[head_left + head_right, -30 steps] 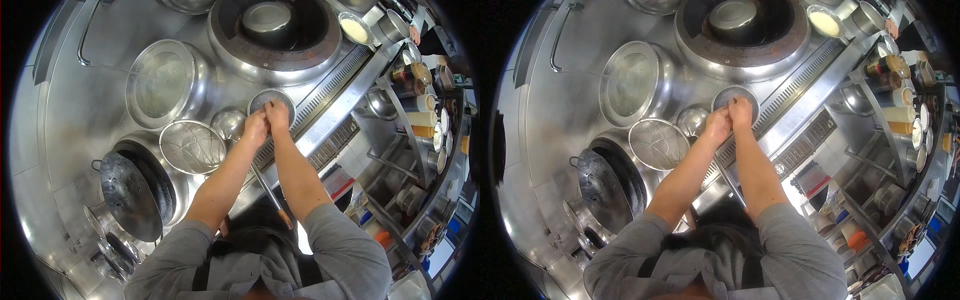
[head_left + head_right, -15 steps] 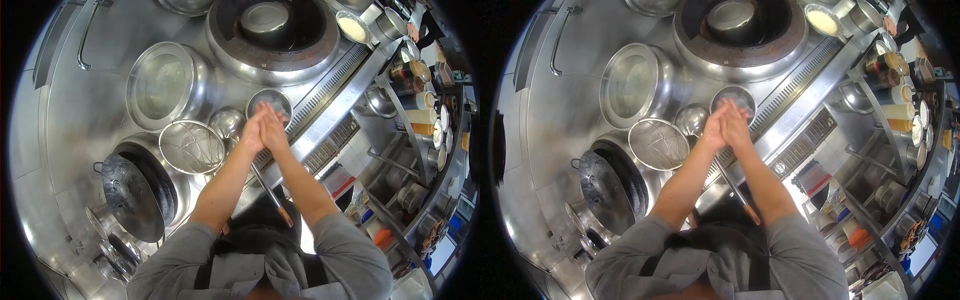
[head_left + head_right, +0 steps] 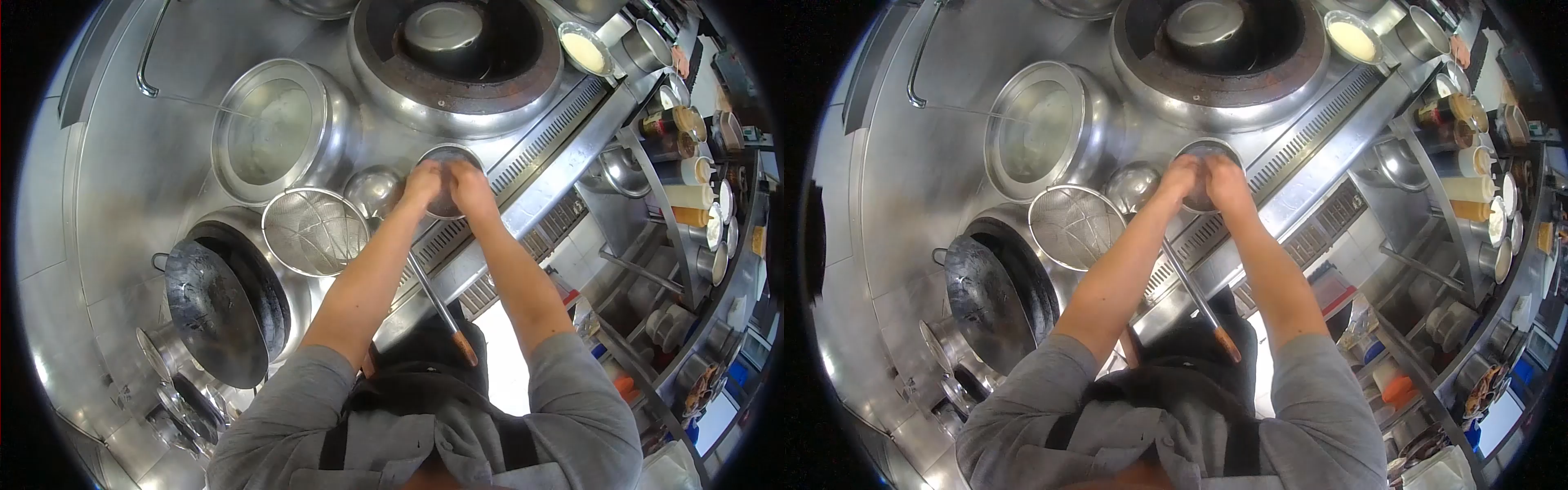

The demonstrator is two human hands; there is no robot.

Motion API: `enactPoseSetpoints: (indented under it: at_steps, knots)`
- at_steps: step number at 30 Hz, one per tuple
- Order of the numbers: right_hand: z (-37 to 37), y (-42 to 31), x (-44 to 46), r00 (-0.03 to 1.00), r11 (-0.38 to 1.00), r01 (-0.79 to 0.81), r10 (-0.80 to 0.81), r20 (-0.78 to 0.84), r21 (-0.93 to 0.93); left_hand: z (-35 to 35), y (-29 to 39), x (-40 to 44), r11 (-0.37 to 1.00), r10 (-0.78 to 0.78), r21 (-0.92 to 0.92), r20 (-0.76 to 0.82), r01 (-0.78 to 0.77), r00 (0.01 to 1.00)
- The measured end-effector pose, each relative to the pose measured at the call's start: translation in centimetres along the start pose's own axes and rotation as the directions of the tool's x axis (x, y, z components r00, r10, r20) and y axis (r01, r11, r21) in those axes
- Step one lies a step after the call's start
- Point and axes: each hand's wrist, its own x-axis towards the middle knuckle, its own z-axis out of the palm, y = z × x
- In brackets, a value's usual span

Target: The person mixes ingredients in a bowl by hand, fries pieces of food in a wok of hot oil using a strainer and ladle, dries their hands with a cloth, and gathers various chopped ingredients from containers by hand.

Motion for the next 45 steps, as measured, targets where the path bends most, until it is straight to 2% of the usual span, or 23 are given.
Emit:
enactPoseSetpoints:
  at_steps: [1,3,5,7,9,10,11,14,16,17,18,19,22,24,26,27,29,32,35,37,38,42,45]
  knots:
    - [0.3,-0.1,1.0,1.0,1.0,-0.001,0.001,-0.002,0.006,0.3,-0.3,0.5,0.941,0.15,0.301,0.03,-0.153,0.988]
    - [1.1,-0.4,2.9,0.887,0.888,-0.458,0.46,0.045,-0.045,0.8,-0.1,0.8,0.839,0.252,0.503,-0.024,-0.206,0.967]
    - [2.7,-0.1,2.9,0.889,0.887,-0.458,0.458,0.018,0.059,1.1,1.5,0.6,0.4,0.151,0.864,0.268,-0.306,0.952]
    - [3.2,-1.7,2.5,0.839,0.714,-0.518,0.532,0.117,0.471,0.6,0.7,1.9,0.58,0.132,0.782,0.188,-0.23,0.973]
    - [2.4,-4.6,0.1,0.856,0.74,-0.479,0.513,0.064,0.473,0.0,0.6,2.3,0.518,0.156,0.777,0.325,-0.358,0.933]
    - [1.9,-6.0,-1.1,0.951,0.892,-0.255,0.301,-0.071,0.374,0.3,2.2,1.0,0.263,0.126,0.858,0.423,-0.442,0.897]
    - [1.6,-7.1,-2.3,0.983,0.972,-0.013,0.056,-0.177,0.237,0.5,1.7,1.1,0.261,0.129,0.854,0.431,-0.449,0.893]
    - [2.0,-9.9,-5.0,0.99,0.918,-0.105,0.131,-0.043,0.383,0.4,-3.2,3.6,0.755,0.386,0.305,0.509,-0.581,0.769]
    - [3.3,-8.2,-3.7,0.983,0.942,-0.093,0.139,-0.122,0.323,-0.2,-4.7,3.8,0.827,0.553,-0.19,0.435,-0.528,0.71]
    - [4.0,-7.2,-3.1,0.971,0.961,-0.091,0.144,-0.189,0.261,-0.4,-3.7,1.8,0.83,0.55,-0.189,0.433,-0.525,0.714]
    - [3.7,-5.6,-2.4,0.968,0.946,-0.239,0.249,-0.022,0.22,-0.7,-0.5,-2.0,0.776,0.422,-0.622,0.39,-0.104,0.818]
    - [3.4,-4.7,-1.3,0.967,0.944,-0.243,0.255,-0.025,0.225,-1.0,2.0,-5.1,0.405,0.261,-0.861,0.431,0.308,0.864]
    - [1.6,-4.5,0.6,0.944,0.912,-0.253,0.305,-0.121,0.322,-1.6,3.9,-8.9,0.273,0.255,-0.88,0.455,0.389,0.853]
    - [0.5,-5.8,1.0,0.89,0.689,-0.406,0.448,0.087,0.601,-1.9,3.9,-8.6,0.314,0.24,-0.89,0.411,0.331,0.879]
    - [0.6,-8.4,-0.3,0.895,0.656,-0.369,0.442,0.06,0.659,-2.1,3.5,-7.2,0.346,0.229,-0.899,0.357,0.267,0.906]
    - [0.9,-9.7,-1.4,0.895,0.616,-0.331,0.446,0.03,0.715,-2.2,3.0,-5.7,0.297,0.369,-0.904,0.404,0.306,0.837]
    - [1.7,-10.1,-3.1,0.902,0.78,-0.296,0.419,-0.109,0.551,-2.1,2.9,-4.7,0.244,0.509,-0.903,0.429,0.353,0.746]
    - [1.6,-9.5,-2.9,0.931,0.909,-0.152,0.264,-0.253,0.389,-2.1,3.5,-4.9,0.383,0.34,-0.868,0.451,0.317,0.825]
    - [1.4,-8.6,-1.3,0.931,0.895,-0.228,0.316,-0.183,0.384,-1.2,4.4,-6.1,0.536,0.121,-0.82,0.312,0.203,0.942]
    - [0.6,-7.9,-0.2,0.895,0.825,-0.309,0.421,-0.149,0.473,-1.2,4.7,-6.9,0.776,-0.106,-0.58,0.27,0.249,0.957]
    - [0.5,-6.5,0.0,0.897,0.847,-0.405,0.441,-0.03,0.343,-2.7,3.2,-5.8,0.819,0.008,-0.514,0.456,0.256,0.89]
    - [2.0,-2.0,1.0,0.877,0.881,-0.474,0.472,0.086,-0.002,-1.3,0.5,-4.2,0.898,-0.147,-0.364,0.279,0.246,0.949]
    - [5.6,2.7,1.2,0.915,0.903,-0.396,0.404,-0.011,0.169,0.2,-1.2,-2.5,0.948,-0.159,-0.238,0.22,0.211,0.962]
